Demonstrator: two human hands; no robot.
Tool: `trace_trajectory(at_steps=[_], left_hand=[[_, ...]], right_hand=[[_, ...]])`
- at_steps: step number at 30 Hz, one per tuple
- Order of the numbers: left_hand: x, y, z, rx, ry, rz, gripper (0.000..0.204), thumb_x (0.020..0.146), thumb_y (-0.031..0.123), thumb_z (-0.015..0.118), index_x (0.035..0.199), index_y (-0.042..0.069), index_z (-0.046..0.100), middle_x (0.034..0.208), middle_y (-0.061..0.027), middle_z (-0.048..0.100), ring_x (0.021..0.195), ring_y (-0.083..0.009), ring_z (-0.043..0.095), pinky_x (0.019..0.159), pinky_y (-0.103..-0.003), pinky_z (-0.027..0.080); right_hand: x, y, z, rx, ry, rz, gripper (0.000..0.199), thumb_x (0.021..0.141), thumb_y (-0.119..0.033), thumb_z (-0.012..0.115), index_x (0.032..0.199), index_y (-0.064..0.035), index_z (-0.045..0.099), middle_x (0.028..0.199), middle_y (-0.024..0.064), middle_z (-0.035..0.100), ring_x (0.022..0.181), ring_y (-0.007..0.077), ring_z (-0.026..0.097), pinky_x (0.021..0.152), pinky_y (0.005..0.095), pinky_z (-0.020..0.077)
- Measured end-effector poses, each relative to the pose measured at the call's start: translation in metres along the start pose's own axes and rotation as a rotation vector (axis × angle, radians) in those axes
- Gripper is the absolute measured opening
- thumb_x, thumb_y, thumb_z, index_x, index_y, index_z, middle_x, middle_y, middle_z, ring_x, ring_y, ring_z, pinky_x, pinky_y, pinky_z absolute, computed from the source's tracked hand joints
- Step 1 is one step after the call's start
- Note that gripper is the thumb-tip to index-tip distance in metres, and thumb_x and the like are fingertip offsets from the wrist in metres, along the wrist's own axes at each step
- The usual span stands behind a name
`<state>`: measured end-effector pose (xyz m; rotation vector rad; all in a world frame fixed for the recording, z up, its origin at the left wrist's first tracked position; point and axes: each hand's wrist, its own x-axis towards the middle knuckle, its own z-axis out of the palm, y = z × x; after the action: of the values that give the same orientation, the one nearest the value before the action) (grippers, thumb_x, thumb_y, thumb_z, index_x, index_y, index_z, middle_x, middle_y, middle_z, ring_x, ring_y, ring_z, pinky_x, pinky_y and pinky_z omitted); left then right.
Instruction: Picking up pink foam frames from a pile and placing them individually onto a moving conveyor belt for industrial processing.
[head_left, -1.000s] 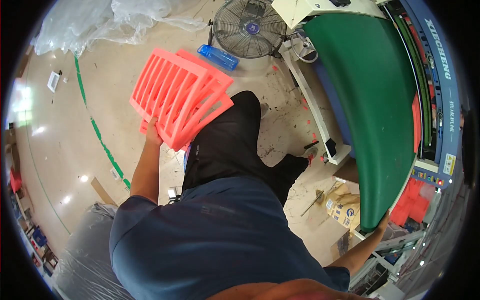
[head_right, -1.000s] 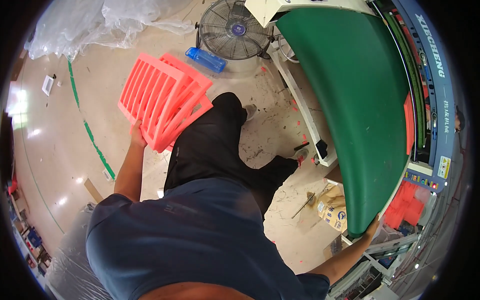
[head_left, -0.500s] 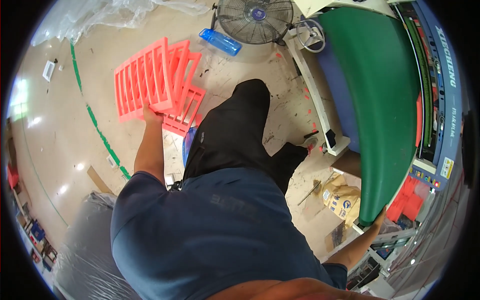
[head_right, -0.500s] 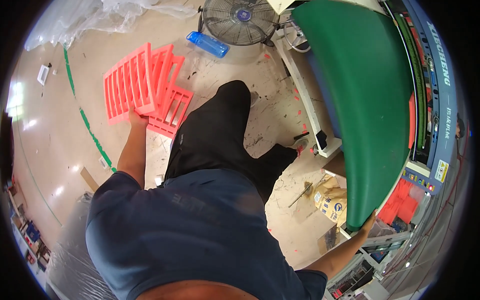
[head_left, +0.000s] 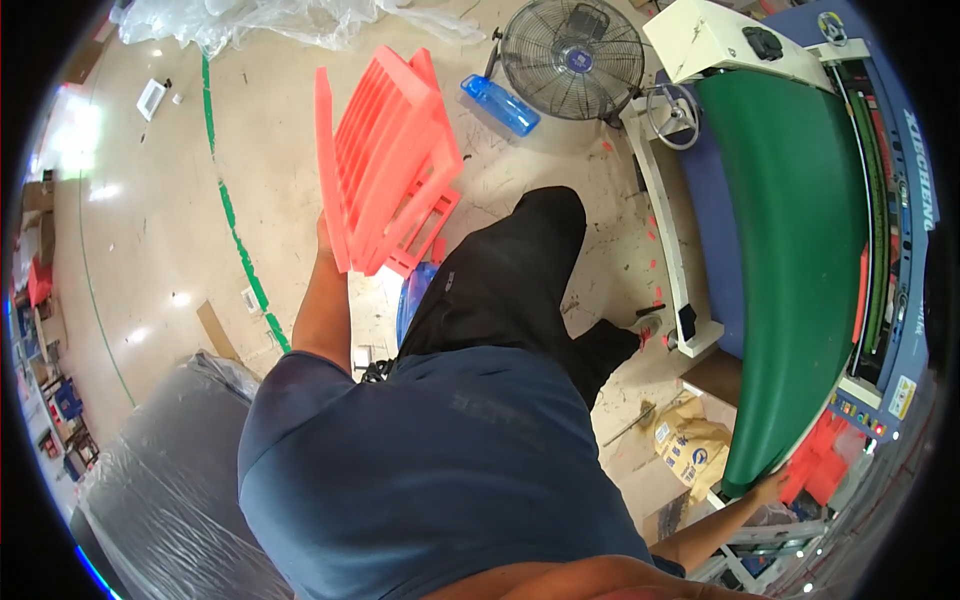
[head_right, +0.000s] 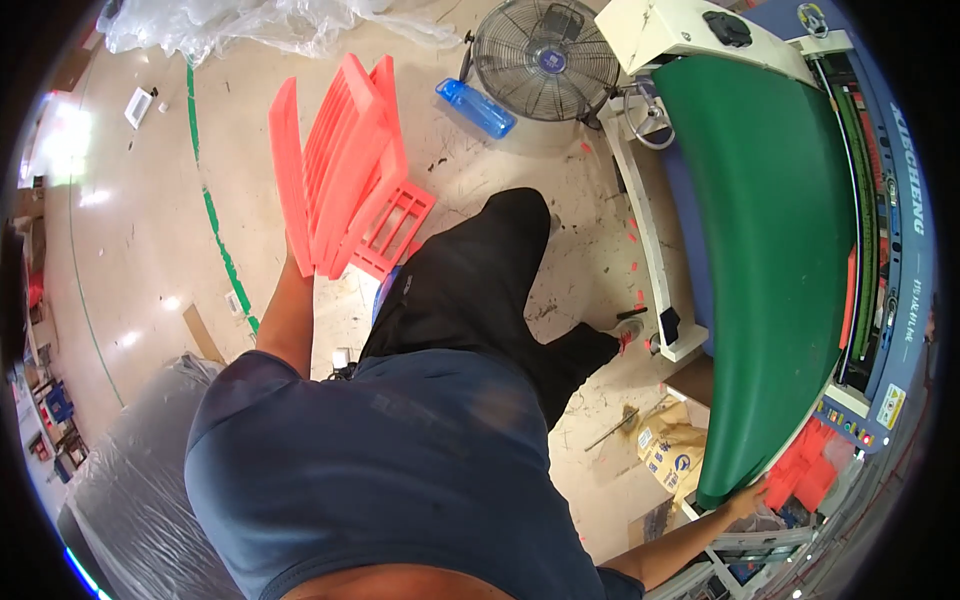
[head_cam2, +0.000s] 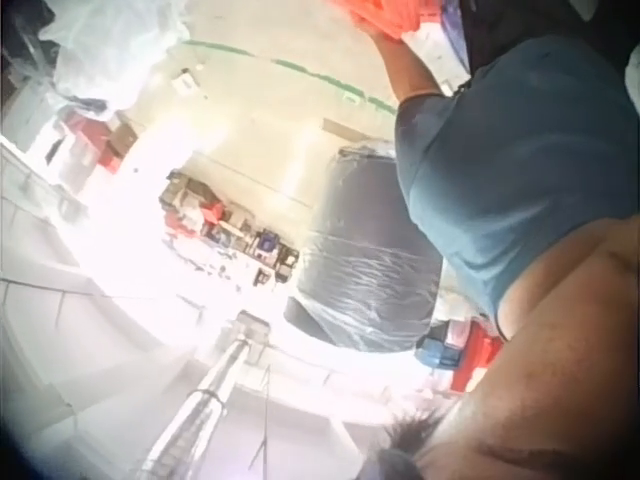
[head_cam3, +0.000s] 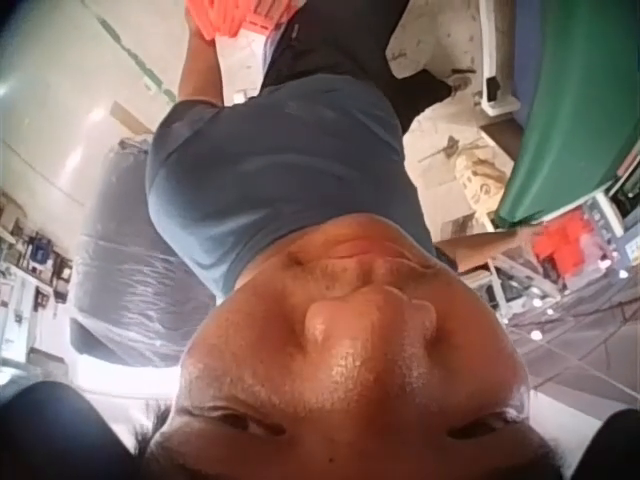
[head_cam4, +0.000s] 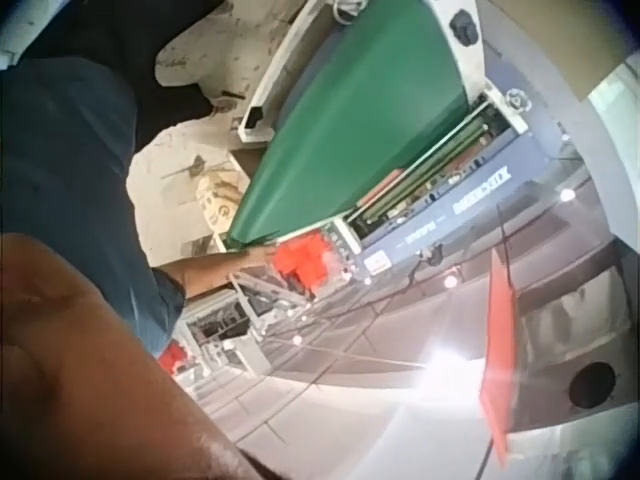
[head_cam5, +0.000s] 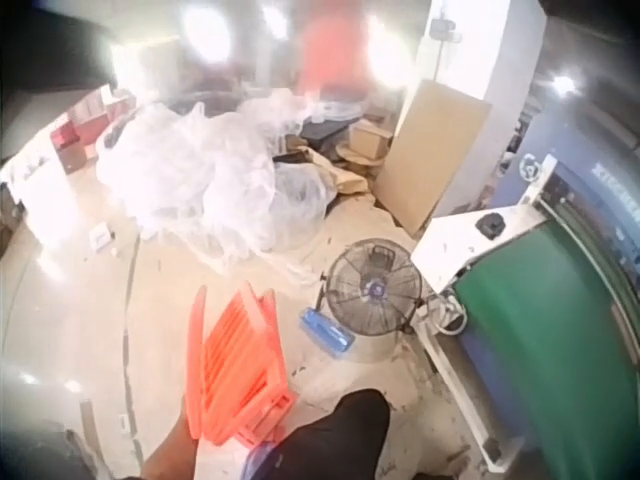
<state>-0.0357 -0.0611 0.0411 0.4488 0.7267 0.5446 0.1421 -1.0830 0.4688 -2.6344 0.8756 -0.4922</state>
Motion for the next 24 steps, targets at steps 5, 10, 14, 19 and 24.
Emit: trace_trajectory(at_steps=[5, 10, 14, 19, 24], left_hand=[[0.001, 0.035, 0.032, 0.017, -0.055, 0.057, 0.053, 0.097, 0.032, 0.042, 0.141, 0.003, 0.051, 0.141, -0.0167, 0.057, 0.131, -0.0373, 0.054, 0.111, -0.054, 0.043], [0.007, 0.064, 0.085, 0.099, -0.167, 0.054, 0.053, 0.097, 0.032, 0.042, 0.141, 0.003, 0.051, 0.142, -0.0168, 0.057, 0.131, -0.0373, 0.054, 0.111, -0.054, 0.043], [0.003, 0.08, 0.116, 0.118, -0.233, 0.082, 0.053, 0.098, 0.032, 0.042, 0.141, 0.003, 0.05, 0.142, -0.0168, 0.057, 0.131, -0.0372, 0.053, 0.111, -0.054, 0.043], [0.0, 0.115, 0.136, 0.156, -0.279, 0.13, 0.053, 0.098, 0.032, 0.042, 0.142, 0.003, 0.05, 0.142, -0.0168, 0.056, 0.132, -0.0372, 0.053, 0.112, -0.054, 0.043], [-0.008, 0.12, 0.135, 0.157, -0.285, 0.152, 0.053, 0.098, 0.032, 0.042, 0.142, 0.003, 0.05, 0.142, -0.0168, 0.056, 0.132, -0.0372, 0.053, 0.112, -0.054, 0.043]], right_hand=[[-0.145, -0.22, 0.048, 0.235, 0.397, -0.759, 0.049, 0.098, -0.032, 0.063, 0.132, 0.0036, 0.06, 0.137, 0.0195, 0.06, 0.126, 0.0313, 0.055, 0.108, 0.0422, 0.0414], [-0.316, -0.392, 0.127, 0.868, -0.392, -1.025, 0.092, 0.082, -0.066, 0.068, 0.137, 0.0049, 0.052, 0.146, 0.0237, 0.045, 0.136, 0.0357, 0.043, 0.111, 0.0468, 0.0376], [-0.383, -0.486, 0.132, 0.933, -0.394, -1.62, 0.089, 0.081, -0.069, 0.067, 0.143, -0.0063, 0.052, 0.151, 0.0252, 0.042, 0.135, 0.043, 0.041, 0.11, 0.0539, 0.031], [-0.406, -0.51, 0.124, 1.141, -0.683, -1.66, 0.078, 0.085, -0.059, 0.067, 0.134, 0.0012, 0.058, 0.139, 0.0198, 0.056, 0.127, 0.0365, 0.054, 0.107, 0.0464, 0.0364], [-0.401, -0.493, 0.121, 1.006, -0.67, -1.67, 0.075, 0.085, -0.063, 0.063, 0.128, -0.0023, 0.063, 0.135, 0.0163, 0.058, 0.122, 0.037, 0.054, 0.103, 0.0481, 0.0377]])
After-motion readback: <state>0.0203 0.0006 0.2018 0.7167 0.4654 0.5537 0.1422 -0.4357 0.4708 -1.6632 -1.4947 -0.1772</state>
